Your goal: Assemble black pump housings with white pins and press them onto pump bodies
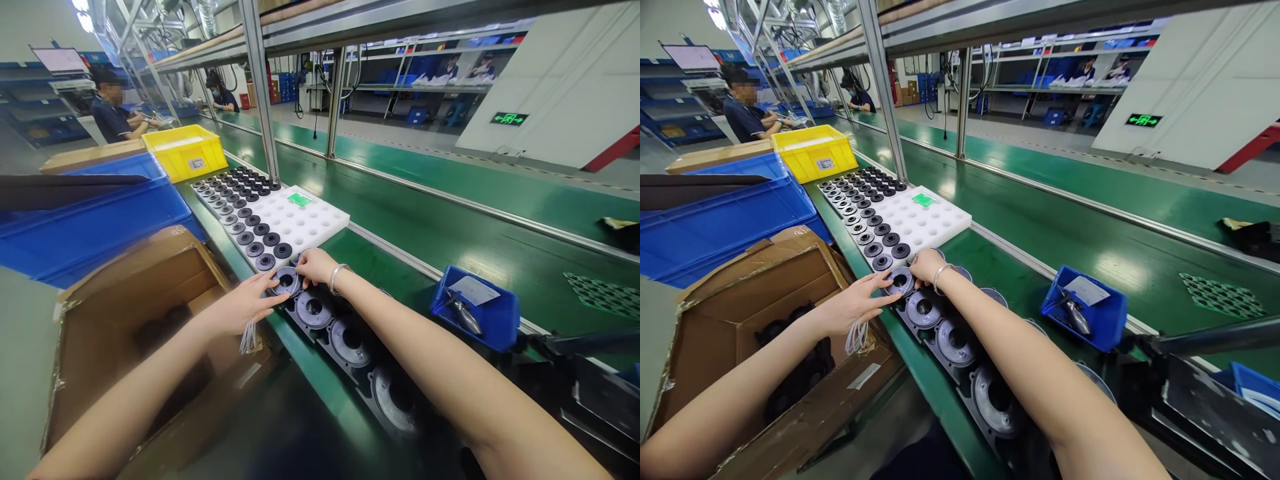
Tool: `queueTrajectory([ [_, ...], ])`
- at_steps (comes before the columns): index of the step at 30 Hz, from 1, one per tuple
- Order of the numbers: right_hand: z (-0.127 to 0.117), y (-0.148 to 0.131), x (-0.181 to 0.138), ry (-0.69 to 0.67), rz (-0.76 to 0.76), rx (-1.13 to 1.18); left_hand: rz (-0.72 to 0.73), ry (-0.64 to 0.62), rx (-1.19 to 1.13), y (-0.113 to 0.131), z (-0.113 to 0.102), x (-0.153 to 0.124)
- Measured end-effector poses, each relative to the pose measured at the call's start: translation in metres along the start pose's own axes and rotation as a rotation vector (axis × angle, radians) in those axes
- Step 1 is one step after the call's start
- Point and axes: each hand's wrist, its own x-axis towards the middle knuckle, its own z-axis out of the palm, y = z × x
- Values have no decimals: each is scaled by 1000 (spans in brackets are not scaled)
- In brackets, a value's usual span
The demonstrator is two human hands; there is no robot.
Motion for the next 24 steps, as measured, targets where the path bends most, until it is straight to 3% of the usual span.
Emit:
queueTrajectory([
  [16,-2,-5,9,24,22,-175,2,-99,9,-5,-4,9],
  [24,-3,-2,-6,21,16,-332,19,-138,114,-5,-3,9],
])
